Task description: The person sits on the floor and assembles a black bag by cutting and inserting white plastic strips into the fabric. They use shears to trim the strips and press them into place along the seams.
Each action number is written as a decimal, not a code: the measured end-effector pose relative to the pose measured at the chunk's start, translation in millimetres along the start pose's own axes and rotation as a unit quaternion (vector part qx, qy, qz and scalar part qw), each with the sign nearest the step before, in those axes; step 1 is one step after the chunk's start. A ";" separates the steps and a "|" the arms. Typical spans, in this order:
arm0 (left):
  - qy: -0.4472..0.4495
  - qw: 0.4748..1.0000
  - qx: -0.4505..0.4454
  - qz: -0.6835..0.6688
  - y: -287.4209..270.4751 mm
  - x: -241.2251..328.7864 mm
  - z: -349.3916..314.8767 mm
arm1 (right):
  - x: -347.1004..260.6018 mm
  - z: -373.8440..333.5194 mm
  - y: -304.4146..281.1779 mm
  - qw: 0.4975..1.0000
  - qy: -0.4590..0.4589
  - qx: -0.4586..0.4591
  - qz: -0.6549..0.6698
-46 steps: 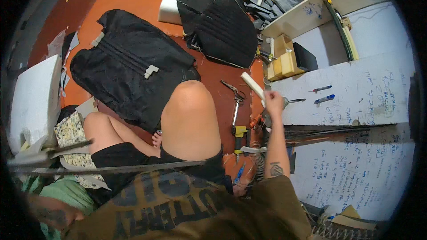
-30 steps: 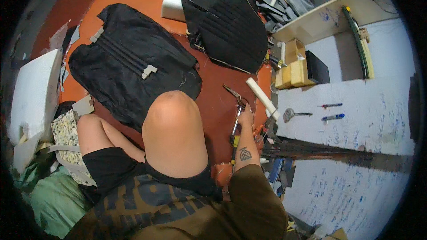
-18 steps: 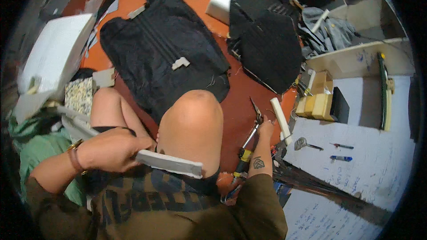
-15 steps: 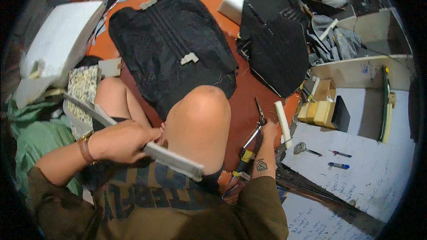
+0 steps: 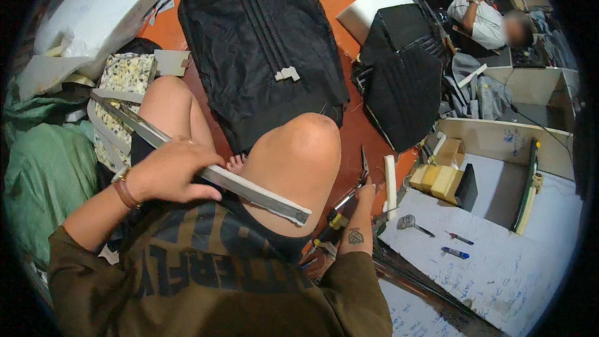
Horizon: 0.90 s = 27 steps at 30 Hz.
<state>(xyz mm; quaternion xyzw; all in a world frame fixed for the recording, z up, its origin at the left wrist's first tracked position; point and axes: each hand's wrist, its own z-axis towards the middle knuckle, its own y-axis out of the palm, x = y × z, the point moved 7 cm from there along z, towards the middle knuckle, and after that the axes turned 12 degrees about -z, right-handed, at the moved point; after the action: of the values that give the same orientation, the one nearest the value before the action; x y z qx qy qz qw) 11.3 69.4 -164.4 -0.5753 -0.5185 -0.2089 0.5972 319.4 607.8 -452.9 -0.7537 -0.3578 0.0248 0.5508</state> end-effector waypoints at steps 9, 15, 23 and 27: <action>-0.044 0.999 0.014 -0.008 -7.1 -15.3 -12.5 | -23.2 10.6 -2.5 0.990 -0.072 -0.096 -0.073; 0.003 0.996 0.063 -0.059 -15.5 -18.4 -10.2 | -17.1 -16.0 -22.0 0.965 -0.171 -0.147 0.131; -0.034 0.992 0.024 -0.119 -19.3 -34.2 -12.8 | -38.2 -183.4 -259.8 0.921 -0.155 -0.100 0.343; 0.004 0.992 0.068 -0.109 -19.8 -32.8 -14.0 | -51.7 -271.1 -352.2 0.935 -0.309 -0.013 0.171</action>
<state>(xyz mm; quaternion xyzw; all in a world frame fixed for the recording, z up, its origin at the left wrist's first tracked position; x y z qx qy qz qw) -12.5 40.5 -180.5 -0.4724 -0.5885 -0.2397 0.6107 217.6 406.6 -66.5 -0.7657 -0.3764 0.3456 0.3906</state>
